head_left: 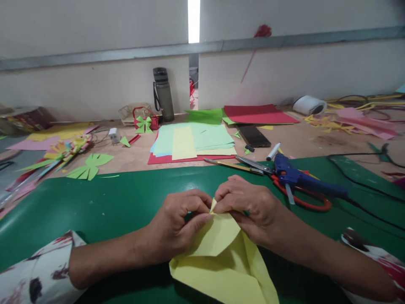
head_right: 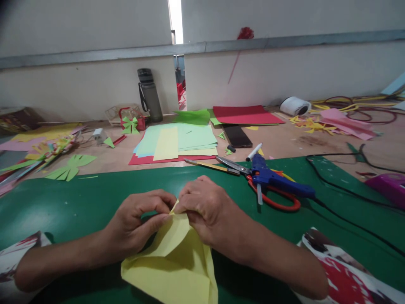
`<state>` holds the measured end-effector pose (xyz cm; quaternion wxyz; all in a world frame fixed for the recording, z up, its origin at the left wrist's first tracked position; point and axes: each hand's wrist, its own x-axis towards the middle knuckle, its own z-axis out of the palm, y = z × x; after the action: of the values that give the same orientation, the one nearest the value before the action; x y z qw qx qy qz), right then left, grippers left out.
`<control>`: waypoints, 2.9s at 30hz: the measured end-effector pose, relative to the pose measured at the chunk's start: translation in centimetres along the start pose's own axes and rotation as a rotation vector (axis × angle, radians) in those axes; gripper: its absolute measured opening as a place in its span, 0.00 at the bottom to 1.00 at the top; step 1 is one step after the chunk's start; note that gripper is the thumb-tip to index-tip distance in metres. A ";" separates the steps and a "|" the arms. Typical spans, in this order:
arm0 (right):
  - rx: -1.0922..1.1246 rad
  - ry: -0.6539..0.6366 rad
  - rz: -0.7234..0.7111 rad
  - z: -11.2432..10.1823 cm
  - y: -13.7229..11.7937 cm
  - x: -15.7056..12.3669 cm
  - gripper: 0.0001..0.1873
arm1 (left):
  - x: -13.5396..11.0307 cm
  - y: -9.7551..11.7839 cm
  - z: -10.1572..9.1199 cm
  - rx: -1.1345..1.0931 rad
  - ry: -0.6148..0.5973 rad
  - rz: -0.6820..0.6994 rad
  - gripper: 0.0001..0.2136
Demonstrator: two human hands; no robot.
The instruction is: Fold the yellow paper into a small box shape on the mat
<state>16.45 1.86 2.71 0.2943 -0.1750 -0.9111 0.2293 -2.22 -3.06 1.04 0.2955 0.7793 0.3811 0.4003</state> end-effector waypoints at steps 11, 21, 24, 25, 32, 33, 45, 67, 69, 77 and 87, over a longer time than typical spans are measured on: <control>-0.013 0.037 -0.029 -0.3 0.2 -0.2 0.09 | 0.2 0.3 -0.4 -0.021 -0.017 0.048 0.06; 0.090 -0.115 0.102 -1.1 -0.5 0.2 0.09 | 0.3 0.7 -0.2 0.011 0.065 0.080 0.06; 0.179 -0.170 0.209 -1.5 -0.6 0.3 0.14 | 0.3 0.7 -0.2 0.016 0.074 0.090 0.06; 0.191 -0.175 0.234 -1.6 -0.6 0.3 0.17 | 0.3 0.8 -0.2 0.018 0.070 0.099 0.06; 0.096 -0.183 0.424 -1.9 -2.2 1.2 0.03 | 0.4 0.9 -0.3 0.047 0.045 0.139 0.06; 0.081 -0.187 0.442 -1.9 -2.4 1.3 0.02 | 0.5 1.0 -0.3 0.052 0.041 0.138 0.06; 0.008 -0.136 0.432 -1.8 -3.1 1.2 0.07 | 0.3 1.8 -0.3 0.126 0.061 0.224 0.06; -0.121 -0.021 0.238 -1.6 -2.8 1.2 0.06 | 0.4 2.1 -0.8 0.137 -0.012 0.282 0.06; -0.114 -0.011 0.227 -1.6 -2.8 1.2 0.05 | 0.5 2.1 -0.8 0.131 -0.019 0.267 0.06; -0.088 -0.048 0.175 -1.7 -2.2 1.2 0.04 | 0.5 1.7 -0.7 0.143 -0.022 0.264 0.06; -0.142 -0.008 0.170 -2.1 -2.6 2.6 0.06 | 1.3 1.8 -2.5 0.266 0.064 0.244 0.05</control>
<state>15.28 1.54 6.72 0.2569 -0.2713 -0.9081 0.1892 -3.16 -2.51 4.16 0.1266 0.8387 0.3427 0.4038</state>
